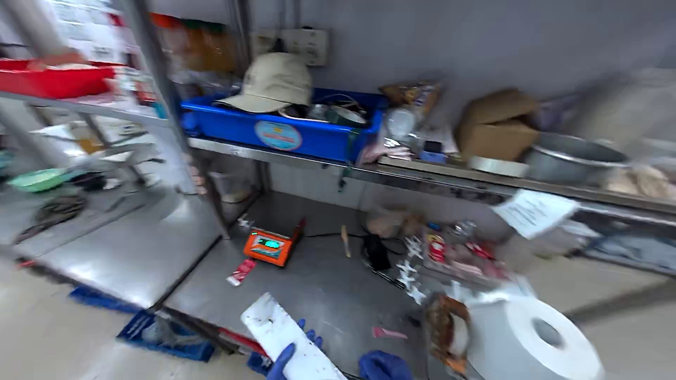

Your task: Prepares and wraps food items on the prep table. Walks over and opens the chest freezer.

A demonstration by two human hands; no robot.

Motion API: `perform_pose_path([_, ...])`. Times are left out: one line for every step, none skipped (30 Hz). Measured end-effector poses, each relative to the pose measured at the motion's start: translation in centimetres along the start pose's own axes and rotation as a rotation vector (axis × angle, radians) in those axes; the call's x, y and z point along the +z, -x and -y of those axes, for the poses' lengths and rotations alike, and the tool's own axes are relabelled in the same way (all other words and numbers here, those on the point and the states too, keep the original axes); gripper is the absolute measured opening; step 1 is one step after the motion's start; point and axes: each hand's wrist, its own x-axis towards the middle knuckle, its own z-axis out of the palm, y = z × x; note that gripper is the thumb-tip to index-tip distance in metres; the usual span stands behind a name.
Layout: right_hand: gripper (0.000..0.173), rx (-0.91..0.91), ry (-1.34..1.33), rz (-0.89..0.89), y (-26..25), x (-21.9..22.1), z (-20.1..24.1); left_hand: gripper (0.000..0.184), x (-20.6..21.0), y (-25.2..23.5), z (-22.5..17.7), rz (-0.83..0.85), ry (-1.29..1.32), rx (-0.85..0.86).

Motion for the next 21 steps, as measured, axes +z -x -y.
perform_pose_path([0.024, -0.028, -0.019, -0.008, 0.0, -0.3, -1.3, 0.053, 0.1, -0.3, 0.1, -0.002, -0.012, -0.02])
perform_pose_path([0.025, -0.013, -0.038, -0.023, 0.2, -0.5, -1.8, 0.05, 0.3, -0.5, 0.2, -0.004, -0.025, -0.04])
perform_pose_path([0.025, 0.018, -0.056, -0.042, 0.5, -0.7, -1.8, 0.048, 0.5, -0.7, 0.3, 0.002, -0.031, -0.067])
perform_pose_path([0.025, 0.048, -0.07, -0.064, 0.8, -0.9, -1.7, 0.046, 0.7, -0.9, 0.5, 0.01, -0.035, -0.094])
perform_pose_path([0.025, 0.071, -0.082, -0.089, 1.1, -1.1, -1.8, 0.046, 0.8, -1.1, 0.8, 0.013, -0.041, -0.119])
perform_pose_path([0.025, 0.087, -0.097, -0.11, 1.5, -1.3, -1.9, 0.046, 0.9, -1.3, 1.2, 0.016, -0.045, -0.14])
perform_pose_path([0.026, 0.098, -0.116, -0.125, 1.9, -1.4, -2.2, 0.045, 0.9, -1.4, 1.5, 0.015, -0.053, -0.157])
perform_pose_path([0.026, 0.105, -0.137, -0.138, 2.3, -1.5, -2.4, 0.04, 1.0, -1.5, 1.8, 0.005, -0.072, -0.168])
perform_pose_path([0.026, 0.106, -0.159, -0.151, 2.7, -1.5, -2.7, 0.039, 1.2, -1.6, 2.1, 0.007, -0.085, -0.183])
perform_pose_path([0.026, 0.104, -0.176, -0.165, 3.0, -1.5, -3.0, 0.039, 1.6, -1.7, 2.5, 0.017, -0.09, -0.204])
perform_pose_path([0.026, 0.096, -0.189, -0.183, 3.2, -1.4, -3.4, 0.041, 2.0, -1.9, 3.0, 0.022, -0.084, -0.23])
perform_pose_path([0.026, 0.082, -0.201, -0.197, 3.4, -1.4, -3.7, 0.045, 2.4, -1.9, 3.5, 0.027, -0.087, -0.251])
perform_pose_path([0.027, 0.069, -0.207, -0.198, 3.6, -1.4, -3.9, 0.05, 2.7, -2.0, 4.0, 0.029, -0.095, -0.266])
perform_pose_path([0.028, 0.061, -0.212, -0.19, 3.7, -1.4, -4.1, 0.054, 3.0, -1.9, 4.5, 0.024, -0.104, -0.282])
perform_pose_path([0.027, 0.057, -0.217, -0.176, 3.7, -1.3, -4.2, 0.056, 3.3, -1.9, 5.0, 0.023, -0.112, -0.293])
perform_pose_path([0.025, 0.056, -0.223, -0.155, 3.7, -1.3, -4.2, 0.057, 3.6, -1.8, 5.4, 0.024, -0.123, -0.302])
perform_pose_path([0.024, 0.059, -0.221, -0.134, 3.8, -1.3, -4.1, 0.056, 3.8, -1.7, 5.8, 0.025, -0.134, -0.309])
perform_pose_path([0.024, 0.065, -0.215, -0.119, 3.9, -1.3, -4.1, 0.056, 3.9, -1.6, 6.2, 0.027, -0.136, -0.319])
perform_pose_path([0.023, 0.068, -0.209, -0.112, 3.9, -1.3, -4.1, 0.057, 4.0, -1.6, 6.5, 0.032, -0.126, -0.329])
perform_pose_path([0.022, 0.067, -0.208, -0.112, 3.9, -1.3, -4.1, 0.058, 4.1, -1.6, 6.7, 0.038, -0.111, -0.343])
perform_pose_path([0.021, 0.066, -0.213, -0.117, 3.9, -1.4, -4.2, 0.059, 4.1, -1.7, 6.9, 0.041, -0.102, -0.355])
